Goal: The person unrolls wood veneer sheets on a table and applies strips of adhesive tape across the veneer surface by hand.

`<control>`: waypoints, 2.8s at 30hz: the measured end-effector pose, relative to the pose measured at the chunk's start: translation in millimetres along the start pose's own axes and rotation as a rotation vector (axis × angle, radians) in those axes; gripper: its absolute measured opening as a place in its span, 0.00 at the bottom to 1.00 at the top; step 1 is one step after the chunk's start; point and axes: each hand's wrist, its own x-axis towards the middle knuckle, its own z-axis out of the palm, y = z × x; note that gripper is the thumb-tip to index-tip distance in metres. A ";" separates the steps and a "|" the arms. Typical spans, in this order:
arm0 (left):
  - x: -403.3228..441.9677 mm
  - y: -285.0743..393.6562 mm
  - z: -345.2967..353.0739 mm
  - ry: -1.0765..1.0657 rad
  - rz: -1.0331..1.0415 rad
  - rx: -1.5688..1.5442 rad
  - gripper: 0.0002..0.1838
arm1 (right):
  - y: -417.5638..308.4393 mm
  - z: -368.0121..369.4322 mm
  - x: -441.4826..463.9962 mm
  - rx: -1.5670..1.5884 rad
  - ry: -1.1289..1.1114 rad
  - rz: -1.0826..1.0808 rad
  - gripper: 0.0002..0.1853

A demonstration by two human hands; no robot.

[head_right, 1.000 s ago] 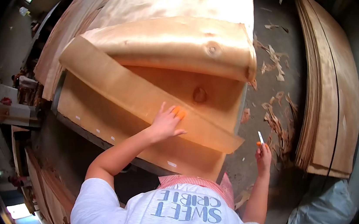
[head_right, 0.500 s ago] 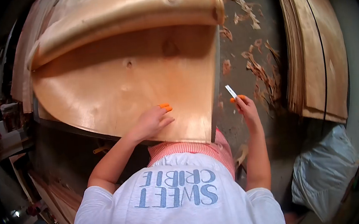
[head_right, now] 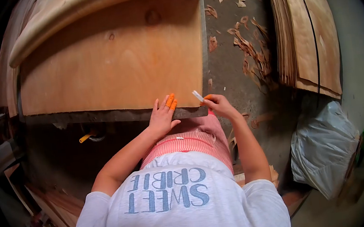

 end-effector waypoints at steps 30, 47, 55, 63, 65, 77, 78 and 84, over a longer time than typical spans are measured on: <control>56.5 97.6 29.8 -0.076 -0.385 0.129 0.45 | -26.3 -23.0 94.7 -1.118 -0.445 -0.047 0.09; 1.2 19.8 14.3 0.437 -0.598 -0.260 0.34 | -70.1 -34.9 65.6 -0.442 -0.393 0.066 0.14; -34.0 -2.4 34.6 0.460 -0.609 -0.190 0.44 | -48.5 108.6 100.4 -0.346 -0.394 0.002 0.14; -24.3 8.8 29.4 0.364 -0.522 -0.159 0.44 | -55.7 120.1 111.2 -0.505 -0.386 0.069 0.13; -24.0 9.3 29.2 0.315 -0.543 -0.134 0.44 | -59.6 115.1 112.4 -0.428 -0.455 0.157 0.12; -25.2 8.7 28.0 0.336 -0.550 -0.196 0.41 | -39.8 97.4 103.3 0.047 -0.508 0.312 0.12; -25.7 6.8 30.5 0.341 -0.541 -0.214 0.41 | -40.0 96.6 101.9 0.029 -0.498 0.294 0.12; -49.7 3.3 47.1 0.499 -0.586 -0.204 0.40 | -30.9 94.7 99.1 -0.047 -0.459 0.162 0.12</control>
